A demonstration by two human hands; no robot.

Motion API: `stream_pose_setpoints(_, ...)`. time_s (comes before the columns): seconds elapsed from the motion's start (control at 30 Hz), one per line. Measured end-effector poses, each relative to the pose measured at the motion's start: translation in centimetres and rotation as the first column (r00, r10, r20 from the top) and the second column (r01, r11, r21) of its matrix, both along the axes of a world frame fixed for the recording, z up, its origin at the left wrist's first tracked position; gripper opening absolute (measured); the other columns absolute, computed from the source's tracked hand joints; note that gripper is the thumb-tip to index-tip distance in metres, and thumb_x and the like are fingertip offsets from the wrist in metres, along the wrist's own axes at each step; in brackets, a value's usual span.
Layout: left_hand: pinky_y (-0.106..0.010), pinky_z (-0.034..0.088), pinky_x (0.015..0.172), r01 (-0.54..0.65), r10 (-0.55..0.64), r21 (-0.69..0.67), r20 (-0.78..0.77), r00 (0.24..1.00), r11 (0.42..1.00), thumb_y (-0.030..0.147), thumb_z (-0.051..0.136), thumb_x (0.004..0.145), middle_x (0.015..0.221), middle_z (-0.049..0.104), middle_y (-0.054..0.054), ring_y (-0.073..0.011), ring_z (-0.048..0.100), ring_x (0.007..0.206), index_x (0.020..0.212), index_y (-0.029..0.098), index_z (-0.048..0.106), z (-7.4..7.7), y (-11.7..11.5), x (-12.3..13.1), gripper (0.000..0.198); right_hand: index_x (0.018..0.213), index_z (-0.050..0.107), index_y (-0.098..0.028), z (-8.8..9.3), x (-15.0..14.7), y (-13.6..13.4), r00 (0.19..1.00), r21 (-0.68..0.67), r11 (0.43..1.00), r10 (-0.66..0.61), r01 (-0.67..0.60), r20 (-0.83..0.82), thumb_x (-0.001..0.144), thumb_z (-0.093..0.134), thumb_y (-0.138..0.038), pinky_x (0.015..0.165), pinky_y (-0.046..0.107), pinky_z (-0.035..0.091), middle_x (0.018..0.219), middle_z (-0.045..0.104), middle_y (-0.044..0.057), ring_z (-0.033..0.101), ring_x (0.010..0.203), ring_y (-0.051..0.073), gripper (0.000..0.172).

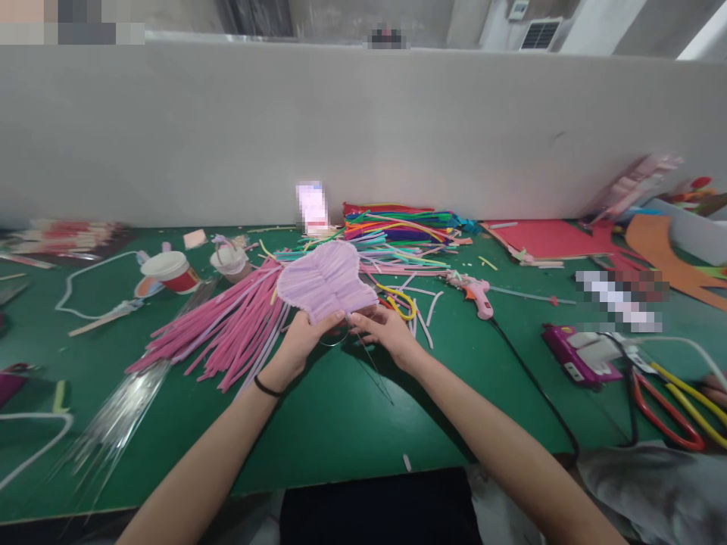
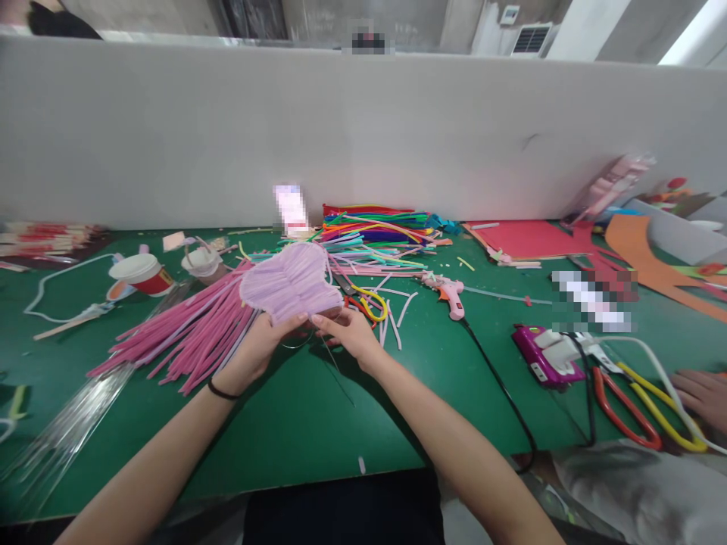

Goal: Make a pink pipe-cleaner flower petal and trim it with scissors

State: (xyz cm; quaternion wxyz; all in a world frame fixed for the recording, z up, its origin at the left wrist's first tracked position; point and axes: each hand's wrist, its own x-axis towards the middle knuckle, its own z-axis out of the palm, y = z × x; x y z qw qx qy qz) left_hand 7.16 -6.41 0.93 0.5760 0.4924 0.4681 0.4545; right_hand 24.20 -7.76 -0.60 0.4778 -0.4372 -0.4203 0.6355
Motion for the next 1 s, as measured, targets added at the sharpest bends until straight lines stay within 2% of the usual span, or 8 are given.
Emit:
stream_pose_setpoints(0.17,-0.032,0.056,0.072,-0.006,0.01,-0.04,0.081,0.997,0.999,0.033,0.081,0.065,0.109,0.073,-0.01,-0.0253,0.068,0.093,0.106,0.017,0.07,0.3,0.0,-0.1,0.045,0.078,0.07,-0.017,0.2,-0.1,-0.3,0.999,0.011,1.0,-0.02,0.021,-0.036,0.064,0.079,-0.048,0.053,0.019,0.049,0.074,0.072,0.003,0.067,0.065,0.012,0.035)
stream_pose_setpoints(0.3,-0.031,0.057,0.066,-0.005,0.067,-0.262,0.229,0.971,0.965,0.029,0.082,0.063,0.1,0.075,-0.008,-0.0211,0.07,0.077,0.092,0.018,0.073,0.5,0.3,-0.5,0.032,0.076,0.071,-0.016,0.1,-0.2,-0.4,1.0,0.006,1.0,0.001,-0.001,-0.008,0.061,0.081,-0.047,0.053,0.02,0.048,0.071,0.072,0.005,0.067,0.065,0.013,0.035)
stream_pose_setpoints(0.37,-0.03,0.058,0.065,0.009,0.073,-0.317,0.247,0.966,0.949,0.023,0.085,0.059,0.094,0.076,-0.008,-0.02,0.069,0.072,0.088,0.016,0.073,0.4,0.5,-0.7,0.032,0.077,0.071,-0.016,0.1,-0.3,-0.5,1.0,-0.01,1.0,0.026,-0.026,0.01,0.061,0.081,-0.048,0.052,0.021,0.049,0.073,0.072,0.006,0.067,0.065,0.014,0.037)
stream_pose_setpoints(0.47,-0.031,0.058,0.07,0.01,0.058,-0.273,0.239,0.969,0.962,0.018,0.086,0.056,0.097,0.075,-0.01,-0.021,0.071,0.075,0.093,0.014,0.073,0.3,0.5,-0.6,0.04,0.08,0.072,-0.015,0.0,-0.6,-0.6,0.999,-0.029,0.998,0.05,-0.049,0.019,0.062,0.08,-0.05,0.052,0.023,0.051,0.079,0.073,0.008,0.067,0.065,0.014,0.04)
stream_pose_setpoints(0.6,-0.032,0.058,0.07,0.007,0.045,-0.219,0.232,0.972,0.976,0.021,0.086,0.057,0.097,0.075,-0.011,-0.021,0.07,0.072,0.097,0.011,0.072,0.4,0.2,-0.1,0.044,0.078,0.072,-0.012,0.0,-1.0,-0.6,0.999,-0.018,0.999,0.046,-0.046,0.006,0.063,0.079,-0.051,0.053,0.023,0.051,0.075,0.072,0.008,0.066,0.064,0.014,0.042)
stream_pose_setpoints(0.83,-0.032,0.057,0.072,-0.061,0.103,-0.152,0.286,0.953,0.987,0.017,0.087,0.053,0.094,0.075,-0.009,-0.0212,0.07,0.076,0.103,0.014,0.071,0.7,0.1,0.3,0.053,0.075,0.072,-0.012,-0.1,-1.3,-0.8,0.998,-0.027,0.998,0.053,-0.054,-0.036,0.066,0.078,-0.051,0.056,0.024,0.051,0.073,0.072,0.009,0.067,0.064,0.015,0.041)
stream_pose_setpoints(1.0,-0.033,0.056,0.069,-0.08,0.133,-0.181,0.301,0.944,0.98,0.016,0.087,0.051,0.087,0.075,-0.009,-0.0206,0.069,0.069,0.106,0.012,0.069,0.5,0.2,0.4,0.058,0.073,0.07,-0.012,-0.2,-1.7,-0.9,0.999,-0.008,1.0,0.016,-0.016,-0.041,0.066,0.077,-0.05,0.056,0.025,0.051,0.069,0.071,0.008,0.066,0.061,0.014,0.039)
